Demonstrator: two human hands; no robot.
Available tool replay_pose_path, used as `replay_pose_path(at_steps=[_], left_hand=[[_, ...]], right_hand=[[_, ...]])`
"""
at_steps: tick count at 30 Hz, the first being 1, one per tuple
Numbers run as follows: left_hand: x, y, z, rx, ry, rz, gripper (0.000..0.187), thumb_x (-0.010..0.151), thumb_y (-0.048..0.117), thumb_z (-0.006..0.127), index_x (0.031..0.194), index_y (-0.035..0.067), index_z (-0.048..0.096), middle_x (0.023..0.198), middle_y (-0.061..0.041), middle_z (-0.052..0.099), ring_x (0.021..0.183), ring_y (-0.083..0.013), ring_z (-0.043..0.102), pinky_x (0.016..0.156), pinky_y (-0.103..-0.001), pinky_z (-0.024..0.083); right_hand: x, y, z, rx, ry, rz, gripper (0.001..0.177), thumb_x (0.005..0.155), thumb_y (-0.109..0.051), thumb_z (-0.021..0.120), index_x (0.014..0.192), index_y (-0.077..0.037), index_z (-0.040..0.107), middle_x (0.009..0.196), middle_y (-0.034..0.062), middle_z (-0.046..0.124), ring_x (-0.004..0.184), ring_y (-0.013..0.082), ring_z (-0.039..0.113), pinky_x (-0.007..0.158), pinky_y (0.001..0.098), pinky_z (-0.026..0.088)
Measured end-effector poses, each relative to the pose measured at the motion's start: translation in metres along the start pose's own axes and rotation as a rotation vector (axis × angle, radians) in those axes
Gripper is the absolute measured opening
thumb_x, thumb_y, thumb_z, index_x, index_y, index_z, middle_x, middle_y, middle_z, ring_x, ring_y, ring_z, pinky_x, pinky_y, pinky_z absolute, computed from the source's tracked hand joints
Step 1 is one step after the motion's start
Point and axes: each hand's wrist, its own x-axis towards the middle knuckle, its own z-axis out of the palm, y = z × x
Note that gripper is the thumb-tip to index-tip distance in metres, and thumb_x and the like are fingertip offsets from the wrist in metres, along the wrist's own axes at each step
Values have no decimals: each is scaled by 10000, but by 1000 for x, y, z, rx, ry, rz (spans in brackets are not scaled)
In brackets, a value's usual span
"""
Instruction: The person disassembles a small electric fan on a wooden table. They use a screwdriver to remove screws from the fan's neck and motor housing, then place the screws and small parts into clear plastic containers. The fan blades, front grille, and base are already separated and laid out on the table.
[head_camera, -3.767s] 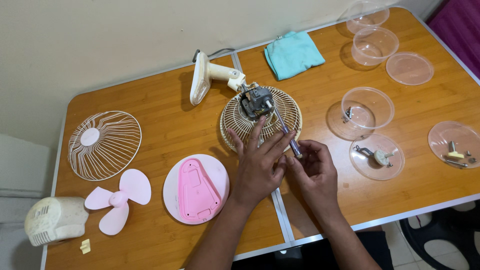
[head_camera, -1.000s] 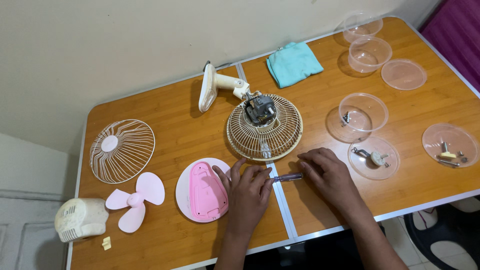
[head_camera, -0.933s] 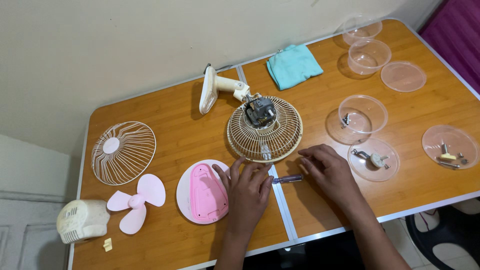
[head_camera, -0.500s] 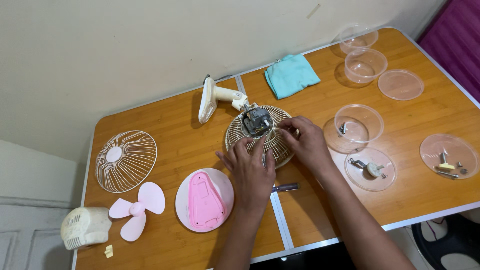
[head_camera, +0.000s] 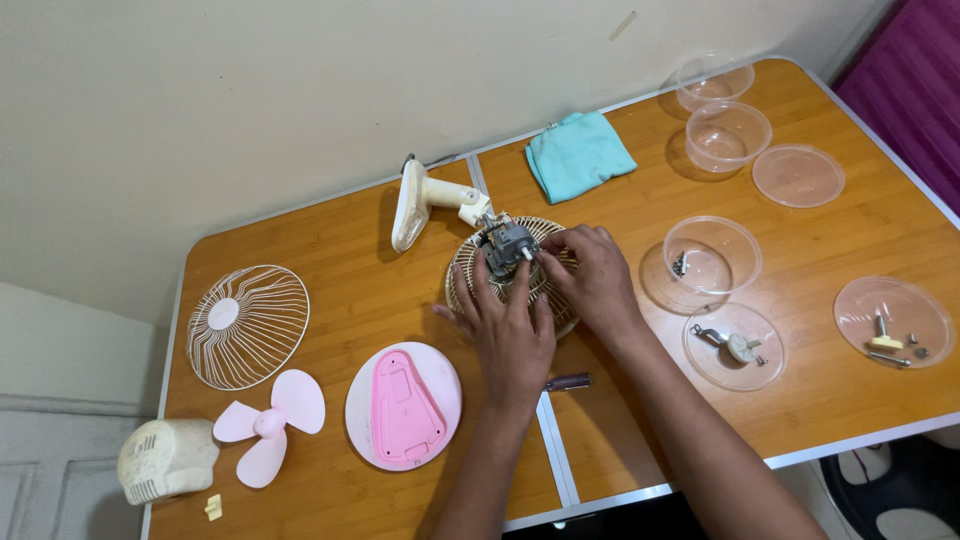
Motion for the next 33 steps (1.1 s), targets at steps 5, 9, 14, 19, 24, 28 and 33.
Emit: replay_pose_path(at_steps=[5, 9, 14, 19, 24, 28, 33], left_hand=[[0, 3, 5, -36, 18, 1, 503, 852, 226, 699, 1349, 153, 675, 1603, -211, 300, 1534, -446, 145, 1156, -774, -45], [1, 3, 10, -35, 17, -8, 489, 849, 210, 696, 1333, 138, 683, 1611, -214, 292, 1547, -437, 154, 1164, -773, -45], [1, 3, 13, -57, 24, -7, 497, 843, 212, 700, 1330, 115, 683, 1608, -229, 291, 1542, -446, 154, 1160, -770, -47], [2, 2, 15, -53, 25, 16, 484, 833, 192, 696, 1309, 103, 692, 1609, -241, 293, 1539, -455, 154, 1154, -775, -55], [4, 0, 16, -105, 40, -1, 483, 817, 203, 706, 1283, 81, 690, 1599, -227, 310, 1539, -452, 167, 1164, -772, -60], [3, -1, 15, -125, 66, 22, 474, 841, 201, 704, 1301, 92, 675, 1619, -218, 310, 1552, -448, 174, 1183, -763, -54], [-1, 3, 10, -151, 51, 12, 519, 828, 198, 714, 1341, 140, 663, 1613, -196, 320, 1550, -445, 178, 1182, -764, -56]], right_hand=[[-4, -1, 2, -1, 9, -5, 162, 857, -149, 800, 975, -62, 729, 923, 88, 707, 910, 294, 635, 813, 421, 513], [-4, -1, 5, -4, 40, -32, 156, 861, -140, 794, 980, -62, 730, 917, 80, 716, 911, 297, 640, 818, 426, 504], [-3, 2, 11, 15, 56, -51, 145, 868, -136, 792, 974, -63, 726, 913, 72, 717, 905, 278, 645, 825, 413, 490], [-6, 4, 12, 21, 66, -61, 137, 873, -125, 791, 977, -64, 727, 907, 68, 716, 884, 273, 631, 813, 415, 481], [-5, 6, 10, 76, 58, -71, 156, 855, -101, 789, 994, -65, 728, 918, 65, 716, 885, 275, 621, 806, 407, 482], [-5, 9, 8, 91, 24, -43, 178, 841, -80, 790, 1008, -68, 731, 926, 59, 720, 874, 277, 621, 800, 403, 486], [-8, 8, 0, 106, -5, -58, 200, 827, -56, 787, 1017, -62, 724, 970, 63, 720, 917, 283, 632, 816, 407, 495]])
